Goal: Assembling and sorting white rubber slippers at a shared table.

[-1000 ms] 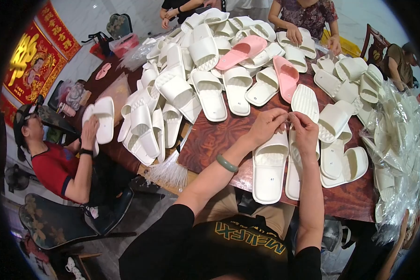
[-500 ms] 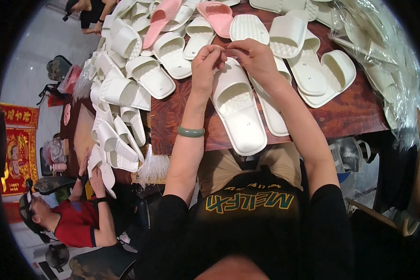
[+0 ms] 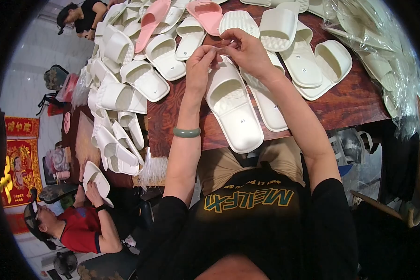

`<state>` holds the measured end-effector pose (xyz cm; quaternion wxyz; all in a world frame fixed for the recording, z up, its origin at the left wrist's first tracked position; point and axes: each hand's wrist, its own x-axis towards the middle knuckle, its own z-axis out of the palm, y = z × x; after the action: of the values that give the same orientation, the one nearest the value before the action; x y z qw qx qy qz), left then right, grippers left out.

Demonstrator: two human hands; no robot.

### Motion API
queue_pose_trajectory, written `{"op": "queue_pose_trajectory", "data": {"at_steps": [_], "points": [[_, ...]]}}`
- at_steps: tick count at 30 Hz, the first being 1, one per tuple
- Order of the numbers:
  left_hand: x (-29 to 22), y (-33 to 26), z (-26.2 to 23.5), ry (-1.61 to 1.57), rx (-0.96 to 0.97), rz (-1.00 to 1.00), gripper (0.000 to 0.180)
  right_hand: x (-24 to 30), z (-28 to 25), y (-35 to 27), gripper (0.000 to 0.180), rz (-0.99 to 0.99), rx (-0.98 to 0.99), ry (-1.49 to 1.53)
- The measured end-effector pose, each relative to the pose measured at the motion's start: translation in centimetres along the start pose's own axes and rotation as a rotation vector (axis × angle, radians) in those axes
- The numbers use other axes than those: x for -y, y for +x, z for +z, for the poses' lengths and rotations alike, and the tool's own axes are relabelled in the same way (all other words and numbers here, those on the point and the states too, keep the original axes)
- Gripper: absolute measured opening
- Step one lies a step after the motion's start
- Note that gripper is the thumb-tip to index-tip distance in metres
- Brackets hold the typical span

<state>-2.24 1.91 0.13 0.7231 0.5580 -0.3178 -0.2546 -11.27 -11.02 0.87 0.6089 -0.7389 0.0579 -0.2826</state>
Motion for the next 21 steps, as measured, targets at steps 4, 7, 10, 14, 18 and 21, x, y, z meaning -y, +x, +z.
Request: {"op": "queue_pose_trajectory", "data": {"at_steps": [4, 7, 10, 14, 18, 21], "points": [[0.02, 0.08, -0.06, 0.045, 0.003, 0.009, 0.014, -0.16, -0.06, 0.07, 0.028, 0.004, -0.023, -0.011], [0.02, 0.01, 0.0, 0.015, -0.008, 0.008, 0.016, -0.52, 0.16, 0.14, 0.026, -0.077, -0.065, 0.006], [-0.03, -0.07, 0.02, 0.008, 0.009, 0.006, 0.016, -0.34, 0.33, -0.03, 0.026, -0.067, -0.04, 0.013], [-0.08, -0.06, -0.02, 0.026, 0.007, 0.002, 0.016, -0.37, 0.22, 0.03, 0.025, -0.054, -0.044, 0.024], [0.04, 0.12, -0.2, 0.08, 0.014, 0.018, 0.016, -0.5, 0.1, 0.16, 0.026, -0.084, -0.033, 0.015], [0.04, 0.13, -0.14, 0.07, 0.016, 0.013, 0.015, -0.36, 0.16, 0.08, 0.027, -0.099, -0.028, 0.003]]}}
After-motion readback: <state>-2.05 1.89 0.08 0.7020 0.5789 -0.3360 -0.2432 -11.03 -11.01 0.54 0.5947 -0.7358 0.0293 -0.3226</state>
